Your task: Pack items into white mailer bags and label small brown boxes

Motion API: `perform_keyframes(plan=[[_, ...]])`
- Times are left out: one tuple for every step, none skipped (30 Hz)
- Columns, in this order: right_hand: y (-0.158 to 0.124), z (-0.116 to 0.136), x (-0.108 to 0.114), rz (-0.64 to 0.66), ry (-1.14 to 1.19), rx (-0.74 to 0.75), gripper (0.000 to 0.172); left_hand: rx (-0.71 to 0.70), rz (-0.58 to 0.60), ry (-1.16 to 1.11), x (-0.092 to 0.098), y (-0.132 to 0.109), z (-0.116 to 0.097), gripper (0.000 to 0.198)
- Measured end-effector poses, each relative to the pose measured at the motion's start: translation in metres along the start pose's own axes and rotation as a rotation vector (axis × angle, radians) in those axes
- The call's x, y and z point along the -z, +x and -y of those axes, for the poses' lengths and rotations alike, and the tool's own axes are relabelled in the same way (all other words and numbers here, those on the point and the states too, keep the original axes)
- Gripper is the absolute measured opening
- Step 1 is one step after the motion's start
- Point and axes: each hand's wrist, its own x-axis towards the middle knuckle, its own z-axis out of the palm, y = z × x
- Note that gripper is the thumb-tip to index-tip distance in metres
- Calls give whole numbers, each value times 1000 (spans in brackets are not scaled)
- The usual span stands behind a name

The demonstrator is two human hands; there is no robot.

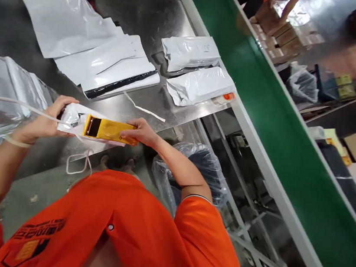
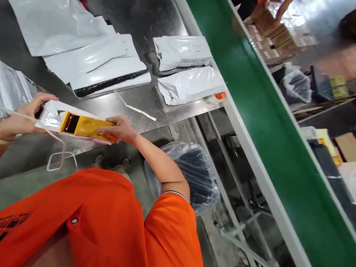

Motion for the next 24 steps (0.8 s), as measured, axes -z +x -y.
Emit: perform_keyframes(plan=[[-4,2,0,4,-9,-8,48,1,-13,-38,-4,-1,1,103],[-10,3,1,0,-21,-17,48,8,-24,-89,-11,0,2,103],[-16,3,4,-11,-33,-27,48,21,-32,-147,-19,3,3,104],[-22,3,7,-30,-39,-36,48,41,-38,-206,-30,8,4,106],[-28,0,11,-59,-41,-43,48,65,-40,-266,-42,14,4,109],[-32,-3,14,-89,-42,-52,48,90,-37,-327,-54,20,5,112],[-34,-7,17,-117,-49,-61,48,114,-24,-382,-67,27,6,114],[-34,-11,18,-141,-61,-71,48,135,-2,-422,-78,34,8,115],[-31,-16,17,-162,-79,-81,47,151,23,-445,-87,40,11,115],[-25,-21,16,-180,-103,-95,46,165,49,-450,-93,45,15,115],[-18,-25,13,-191,-127,-115,45,177,74,-436,-97,49,20,115],[-10,-28,11,-194,-146,-138,45,185,95,-412,-100,52,26,115],[-4,-31,10,-196,-159,-159,44,190,114,-383,-100,54,32,115],[-1,-34,11,-195,-166,-172,42,192,131,-359,-99,55,38,115],[-4,-36,15,-198,-172,-176,41,194,147,-340,-97,57,44,114],[-12,-39,21,-203,-176,-174,40,195,162,-324,-96,58,49,113],[-28,-43,31,-214,-182,-167,41,195,174,-310,-94,58,53,111],[-50,-48,43,-240,-190,-162,43,194,181,-298,-94,59,57,111],[-77,-53,57,-257,-202,-172,46,191,183,-290,-93,59,59,111],[-107,-60,73,-297,-211,-181,51,188,179,-285,-93,59,60,111],[-138,-67,89,-356,-216,-202,54,188,174,-278,-94,59,60,111],[-168,-75,104,-383,-222,-245,56,189,166,-270,-93,59,59,110],[-193,-83,116,-430,-229,-284,57,194,159,-261,-93,59,58,108],[-213,-92,126,-467,-241,-317,58,203,158,-248,-92,60,56,106]])
